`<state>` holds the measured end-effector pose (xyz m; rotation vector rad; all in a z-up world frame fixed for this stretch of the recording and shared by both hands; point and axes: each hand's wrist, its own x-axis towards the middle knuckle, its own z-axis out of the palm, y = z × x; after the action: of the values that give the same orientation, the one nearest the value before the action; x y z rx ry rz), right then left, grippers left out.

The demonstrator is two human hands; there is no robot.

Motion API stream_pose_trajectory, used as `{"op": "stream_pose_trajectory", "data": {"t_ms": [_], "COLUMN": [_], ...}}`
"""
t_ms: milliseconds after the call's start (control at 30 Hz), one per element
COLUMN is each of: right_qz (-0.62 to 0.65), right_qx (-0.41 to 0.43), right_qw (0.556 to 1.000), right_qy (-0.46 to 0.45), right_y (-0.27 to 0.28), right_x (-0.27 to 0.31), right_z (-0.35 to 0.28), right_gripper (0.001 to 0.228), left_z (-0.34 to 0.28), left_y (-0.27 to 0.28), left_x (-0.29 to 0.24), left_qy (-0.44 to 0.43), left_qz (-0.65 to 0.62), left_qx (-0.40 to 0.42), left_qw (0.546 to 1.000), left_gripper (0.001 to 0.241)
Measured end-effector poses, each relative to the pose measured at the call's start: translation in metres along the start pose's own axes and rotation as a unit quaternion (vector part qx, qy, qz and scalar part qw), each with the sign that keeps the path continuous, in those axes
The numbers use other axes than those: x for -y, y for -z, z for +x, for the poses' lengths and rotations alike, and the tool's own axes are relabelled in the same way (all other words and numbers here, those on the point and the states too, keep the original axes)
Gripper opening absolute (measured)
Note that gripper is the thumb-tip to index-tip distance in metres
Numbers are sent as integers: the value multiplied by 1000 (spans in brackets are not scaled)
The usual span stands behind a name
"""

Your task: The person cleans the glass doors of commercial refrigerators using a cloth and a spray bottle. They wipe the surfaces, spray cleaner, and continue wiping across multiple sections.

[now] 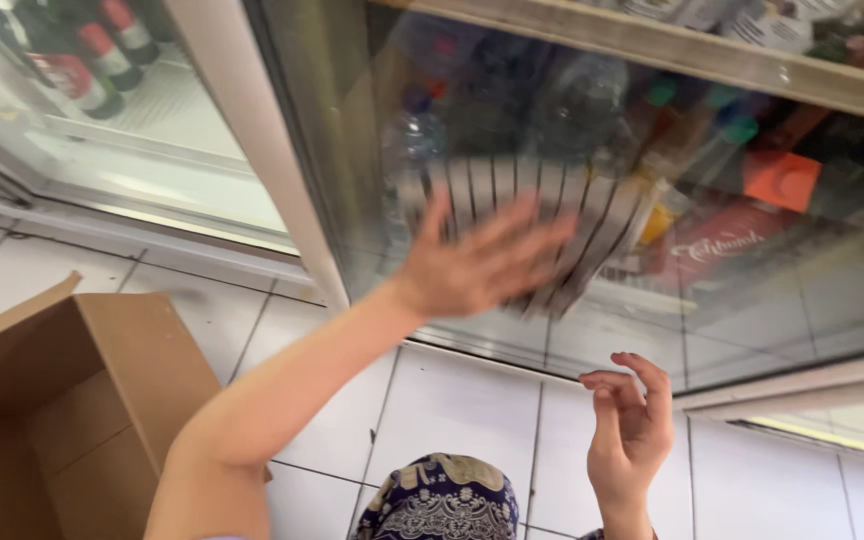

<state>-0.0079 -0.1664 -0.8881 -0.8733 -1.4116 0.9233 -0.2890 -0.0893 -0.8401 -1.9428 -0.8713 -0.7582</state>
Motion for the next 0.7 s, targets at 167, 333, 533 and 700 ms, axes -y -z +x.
{"op": "stream_pose_trajectory", "data": {"t_ms": [167, 333, 533, 700], "right_qz": [-7, 21, 38, 20], "right_qx": [-25, -57, -150, -238], "right_qw": [999, 997, 987, 971], "right_qy": [-22, -44, -41, -29], "right_y": [16, 29, 41, 56], "right_x": [5, -3, -22, -24], "right_z": [-4, -6, 5, 8], "right_gripper": [36, 34, 27, 31], "left_z": [-150, -164, 58, 157], "left_y": [-63, -71, -34, -26], "left_x": [-118, -136, -68, -61], "left_qy": [-105, -225, -173, 44], "left_qz": [-135, -219, 63, 54], "left_qx": [249, 388, 26, -41], "left_qw": [953, 866, 983, 997], "left_gripper": [68, 63, 47, 54]}}
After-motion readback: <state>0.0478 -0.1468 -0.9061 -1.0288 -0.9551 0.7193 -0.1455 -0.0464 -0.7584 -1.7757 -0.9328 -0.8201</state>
